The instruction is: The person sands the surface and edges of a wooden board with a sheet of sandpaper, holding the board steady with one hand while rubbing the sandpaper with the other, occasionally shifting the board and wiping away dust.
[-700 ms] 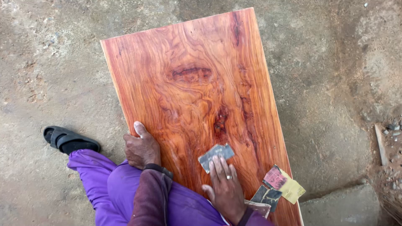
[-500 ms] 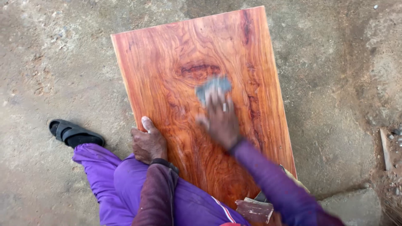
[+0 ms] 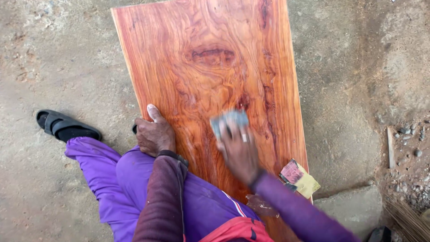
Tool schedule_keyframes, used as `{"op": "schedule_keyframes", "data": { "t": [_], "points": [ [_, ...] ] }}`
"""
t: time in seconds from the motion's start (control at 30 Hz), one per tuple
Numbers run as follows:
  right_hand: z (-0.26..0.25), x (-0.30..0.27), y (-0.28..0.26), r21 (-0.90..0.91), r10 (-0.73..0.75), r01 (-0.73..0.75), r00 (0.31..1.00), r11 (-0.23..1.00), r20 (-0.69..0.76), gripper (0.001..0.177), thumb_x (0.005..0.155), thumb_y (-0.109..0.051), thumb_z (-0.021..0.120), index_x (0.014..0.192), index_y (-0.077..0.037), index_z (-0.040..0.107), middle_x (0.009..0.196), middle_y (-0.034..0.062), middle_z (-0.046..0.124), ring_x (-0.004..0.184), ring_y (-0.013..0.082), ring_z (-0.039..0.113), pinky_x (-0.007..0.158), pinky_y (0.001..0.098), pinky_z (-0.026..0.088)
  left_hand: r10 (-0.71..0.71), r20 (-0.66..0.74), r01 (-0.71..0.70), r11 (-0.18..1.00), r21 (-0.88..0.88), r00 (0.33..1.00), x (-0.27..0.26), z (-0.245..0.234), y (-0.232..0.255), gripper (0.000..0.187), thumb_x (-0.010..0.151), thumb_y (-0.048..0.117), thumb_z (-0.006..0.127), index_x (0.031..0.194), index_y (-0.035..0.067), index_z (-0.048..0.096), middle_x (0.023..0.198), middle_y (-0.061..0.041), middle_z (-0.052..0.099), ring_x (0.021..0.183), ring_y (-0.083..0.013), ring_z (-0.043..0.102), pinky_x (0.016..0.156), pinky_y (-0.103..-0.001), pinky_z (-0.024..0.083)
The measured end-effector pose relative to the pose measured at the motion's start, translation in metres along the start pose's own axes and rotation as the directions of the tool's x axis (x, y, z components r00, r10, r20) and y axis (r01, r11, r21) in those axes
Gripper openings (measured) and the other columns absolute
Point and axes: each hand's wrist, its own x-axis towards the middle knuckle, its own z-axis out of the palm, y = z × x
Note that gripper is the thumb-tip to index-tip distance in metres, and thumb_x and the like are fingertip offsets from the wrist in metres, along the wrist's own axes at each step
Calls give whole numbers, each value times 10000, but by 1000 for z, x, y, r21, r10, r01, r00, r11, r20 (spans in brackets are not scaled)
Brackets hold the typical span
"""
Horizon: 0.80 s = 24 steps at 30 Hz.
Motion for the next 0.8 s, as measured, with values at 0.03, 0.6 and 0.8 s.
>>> {"op": "schedule_keyframes", "data": {
  "t": [0.03, 0.6, 0.8],
  "points": [
    [3, -26, 0, 2, -4, 4, 1000, 1000, 6, 574, 934, -305, 681, 1416, -36, 523, 1420, 196, 481, 1281, 404, 500, 1014, 545, 434, -6, 0, 6, 1000, 3, 1000, 0, 2, -2, 677, 991, 666, 473, 1136, 27, 644, 1040, -237, 719, 969, -450, 684, 800, -587, 504],
    [65, 206, 9, -97, -121, 111, 987, 989, -103, 578, 1033, -325, 663, 1523, -103, 452, 1536, 233, 454, 1389, 418, 467, 1108, 626, 382, 29, -30, -30, 998, -59, 999, 4, 9, -6, 653, 974, 659, 473, 1066, 30, 625, 1048, -202, 722, 970, -429, 692, 812, -562, 519],
    [11, -24, -40, 175, -241, 232, 970, 957, 32, 607, 878, -4, 543, 1470, -137, 562, 1485, 213, 518, 1391, 392, 494, 1134, 554, 402, 0, 7, 0, 997, -83, 1000, 2, -1, -3, 648, 977, 652, 473, 1080, 28, 617, 1049, -199, 722, 958, -423, 695, 802, -564, 518]
  ]
}}
